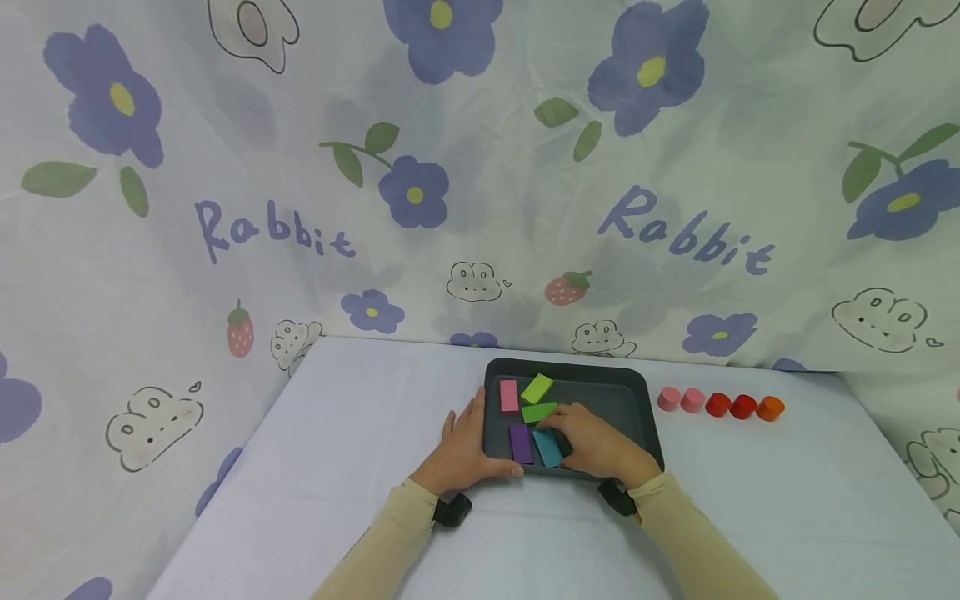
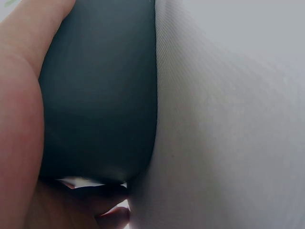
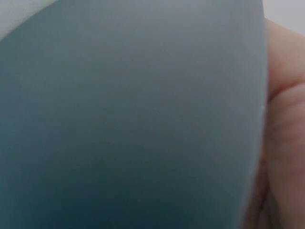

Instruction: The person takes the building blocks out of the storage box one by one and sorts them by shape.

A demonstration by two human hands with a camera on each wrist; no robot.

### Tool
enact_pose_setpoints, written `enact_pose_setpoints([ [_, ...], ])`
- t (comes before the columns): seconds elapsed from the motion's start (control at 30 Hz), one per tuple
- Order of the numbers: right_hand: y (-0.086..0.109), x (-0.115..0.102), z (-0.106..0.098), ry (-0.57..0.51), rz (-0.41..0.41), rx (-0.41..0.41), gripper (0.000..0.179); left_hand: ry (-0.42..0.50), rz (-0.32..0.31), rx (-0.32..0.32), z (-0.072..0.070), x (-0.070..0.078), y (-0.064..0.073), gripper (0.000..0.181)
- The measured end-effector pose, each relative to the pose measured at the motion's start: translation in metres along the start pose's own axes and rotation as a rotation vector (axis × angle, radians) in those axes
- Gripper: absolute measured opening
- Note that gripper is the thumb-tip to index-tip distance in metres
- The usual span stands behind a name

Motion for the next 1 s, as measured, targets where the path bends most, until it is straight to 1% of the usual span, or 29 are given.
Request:
enact_pose_setpoints([
  [0.13, 0.002, 0.001, -0.002, -0.008, 0.007, 0.012, 0.054, -0.002, 0.005, 0.004, 0.001, -0.001, -0.001, 0.14],
  [0.47, 0.012, 0.005, -0.015, -0.063, 0.019, 0.091, 0.06, -0.008, 0.003, -0.003, 0.003, -0.002, -0.002, 0.141],
  [0.77, 0.023, 0.01, -0.026, -0.082, 0.007, 0.174, 0.062, -0.013, 0.001, 0.002, 0.004, -0.004, -0.002, 0.141],
  [1.0, 0.032, 0.016, -0.033, -0.096, 0.026, 0.225, 0.062, -0.001, 0.001, -0.001, 0.004, -0.004, -0.002, 0.141],
])
Point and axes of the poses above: each hand's wrist, its own y-axis away from the middle knuckle, its own z-axis out of the palm, x = y × z, the point moved 7 cm from there along -y, towards the middle knuckle, and after that the axes turned 3 degrees about -z, right-handed, at the moved point
